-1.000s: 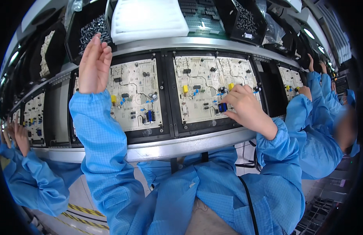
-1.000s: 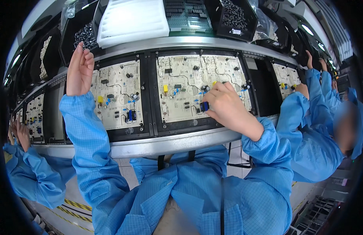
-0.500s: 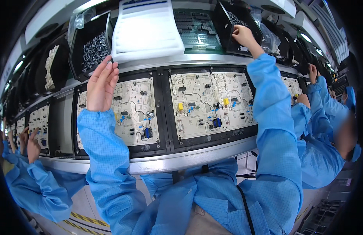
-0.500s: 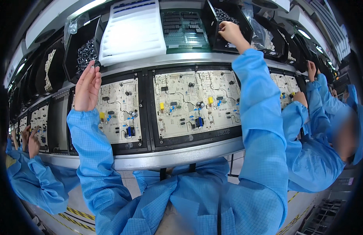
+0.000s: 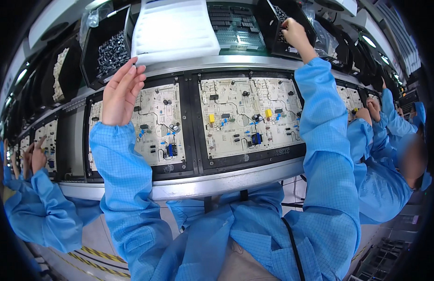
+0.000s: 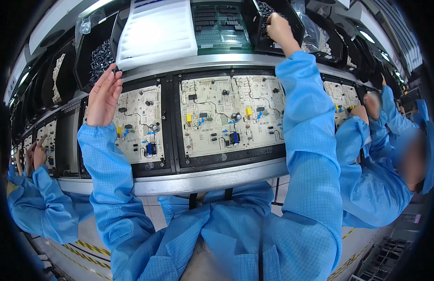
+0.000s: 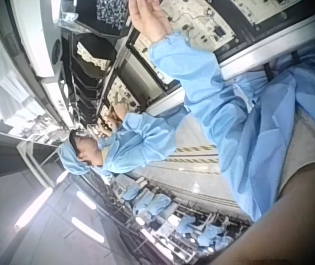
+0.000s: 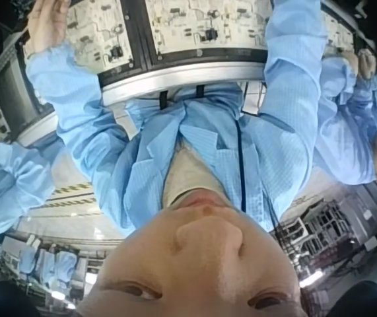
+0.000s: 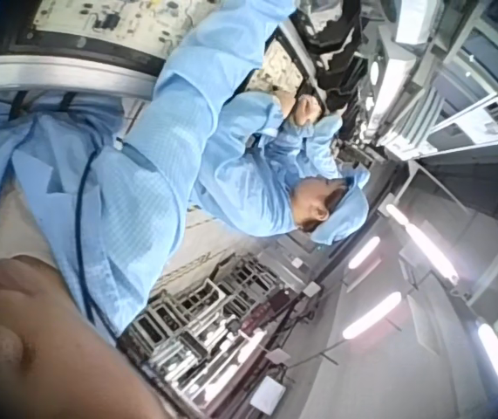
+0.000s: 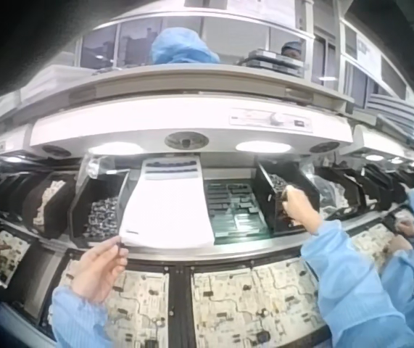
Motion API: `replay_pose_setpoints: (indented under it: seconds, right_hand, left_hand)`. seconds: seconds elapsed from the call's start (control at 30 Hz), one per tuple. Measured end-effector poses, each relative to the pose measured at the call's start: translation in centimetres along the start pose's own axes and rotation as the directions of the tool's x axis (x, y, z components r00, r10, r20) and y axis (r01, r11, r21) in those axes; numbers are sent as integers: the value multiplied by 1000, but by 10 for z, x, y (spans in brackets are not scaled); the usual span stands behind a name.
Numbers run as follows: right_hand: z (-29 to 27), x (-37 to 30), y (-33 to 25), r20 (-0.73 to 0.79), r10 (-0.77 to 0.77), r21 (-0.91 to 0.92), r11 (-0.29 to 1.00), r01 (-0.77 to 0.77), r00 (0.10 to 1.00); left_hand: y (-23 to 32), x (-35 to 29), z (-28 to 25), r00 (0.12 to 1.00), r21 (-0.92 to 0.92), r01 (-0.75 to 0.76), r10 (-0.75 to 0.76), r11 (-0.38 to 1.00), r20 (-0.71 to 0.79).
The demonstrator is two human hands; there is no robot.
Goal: Manually place electronic components into a printed circuit board on a conveyor assembly line.
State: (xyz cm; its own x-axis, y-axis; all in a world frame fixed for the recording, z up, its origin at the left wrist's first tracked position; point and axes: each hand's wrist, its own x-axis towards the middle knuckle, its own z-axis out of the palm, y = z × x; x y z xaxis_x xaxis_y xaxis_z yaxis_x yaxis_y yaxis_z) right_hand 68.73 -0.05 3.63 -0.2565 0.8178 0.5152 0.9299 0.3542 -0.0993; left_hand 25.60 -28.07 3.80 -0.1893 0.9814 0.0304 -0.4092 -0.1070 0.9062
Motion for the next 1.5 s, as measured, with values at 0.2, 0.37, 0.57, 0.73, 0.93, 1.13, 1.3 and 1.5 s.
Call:
replay_pose_setpoints:
  seconds: [0.2, 0.37, 0.57, 0.73, 0.93, 1.13, 1.3, 1.5]
  right_hand:
    - [-71, -35, -3, 194, 130, 295, 938, -184, 972]
    - [-85, -95, -4, 303, -72, 618, 774, -138, 950]
    - [-81, -122, -26, 459, -136, 474, 873, -113, 878]
    - [-73, -130, -22, 476, -265, 524, 851, -28, 839]
    - [-78, -135, -24, 508, -266, 516, 855, -42, 819]
    - [-78, -136, -18, 456, -286, 510, 860, 15, 843]
    - [-70, -135, 1, 370, -208, 507, 862, -10, 905]
    - [-65, -135, 16, 210, -193, 488, 870, 68, 959]
  left_hand:
    - [-1, -8, 1, 996, 175, -64, 73, 983, -44]
    - [2, -18, 39, 994, 206, -108, 110, 972, 3]
    - [-11, -32, 107, 953, 380, -133, 12, 915, 303]
    - [-26, -27, 113, 958, 377, -135, 24, 916, 285]
    - [-40, -17, 101, 984, 251, -26, -19, 968, 175]
    - [-48, -19, 98, 983, 321, -40, -21, 946, 184]
    - [-76, -61, 168, 916, 575, -278, 32, 769, 399]
    - [-120, -91, 232, 800, 624, -385, -91, 680, 592]
